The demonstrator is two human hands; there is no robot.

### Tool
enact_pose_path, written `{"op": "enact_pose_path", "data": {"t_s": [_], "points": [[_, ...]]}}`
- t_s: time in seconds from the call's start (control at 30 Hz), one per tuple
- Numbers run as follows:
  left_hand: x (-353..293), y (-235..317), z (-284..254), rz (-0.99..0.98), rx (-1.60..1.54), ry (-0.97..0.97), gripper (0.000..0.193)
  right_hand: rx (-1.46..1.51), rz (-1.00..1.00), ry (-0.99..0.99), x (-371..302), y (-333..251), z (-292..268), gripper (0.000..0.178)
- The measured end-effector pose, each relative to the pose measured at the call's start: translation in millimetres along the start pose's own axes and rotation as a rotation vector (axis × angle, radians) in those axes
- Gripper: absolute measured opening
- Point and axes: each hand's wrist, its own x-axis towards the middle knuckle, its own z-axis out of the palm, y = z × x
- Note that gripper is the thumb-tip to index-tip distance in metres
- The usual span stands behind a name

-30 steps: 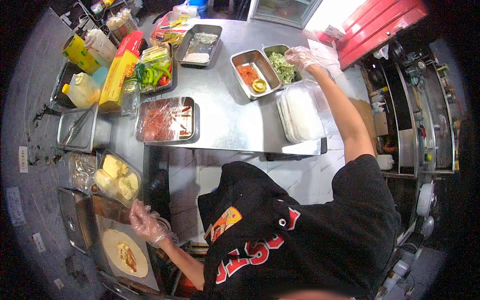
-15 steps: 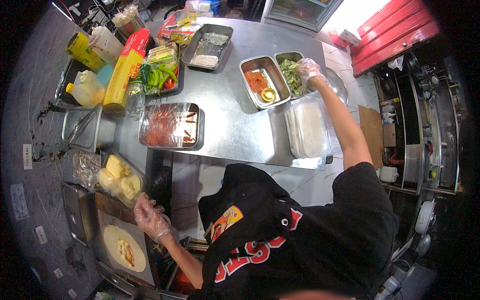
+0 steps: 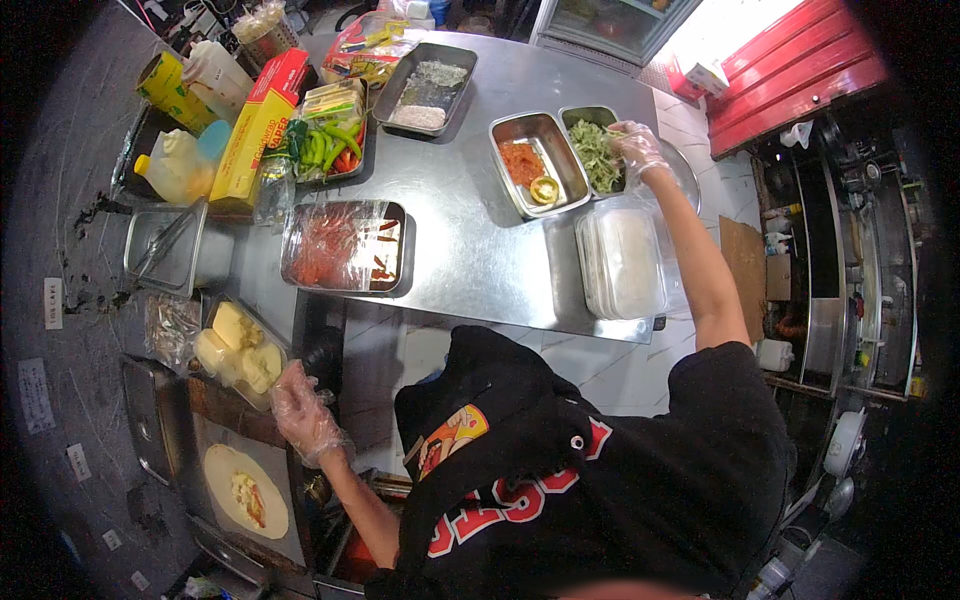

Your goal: The person assembles a wrap by layering scrambled eggs, sliced tomatoes, shredded lettuce, and imitation crab onto a tortilla. They then move to the sink to rinse rice in a strainer under running water.

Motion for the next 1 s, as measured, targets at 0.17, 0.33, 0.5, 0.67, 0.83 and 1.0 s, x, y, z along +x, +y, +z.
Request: {"op": "enact_pose_path", "data": {"t_s": [0.17, 0.33, 0.5, 0.67, 0.83, 1.0], "points": [[1, 0, 3, 0.027, -0.001, -0.012, 0.02, 0.756, 0.077, -0.101, 15, 29, -14, 0.041], [-1, -7, 3, -0.002, 0.014, -0.035, 0.024, 1.047, 0.045, -0.325, 25, 47, -30, 0.04], [-5, -16, -6, 0.13, 0.137, -0.002, 0.031, 0.961, -0.125, -0.695, 17, -4, -22, 0.049], [-10, -26, -24, 0.248, 0.077, 0.065, 0.024, 0.844, -0.228, -0.658, -79, -123, 47, 0.067], [-40, -75, -89, 0.146, 0.1, 0.292, 0.022, 0.588, -0.442, -1.293, -197, -244, 179, 0.055], [-64, -162, -177, -0.083, 0.125, 0.643, 0.022, 0.229, -0.618, -1.609, -371, -354, 305, 0.035]]}}
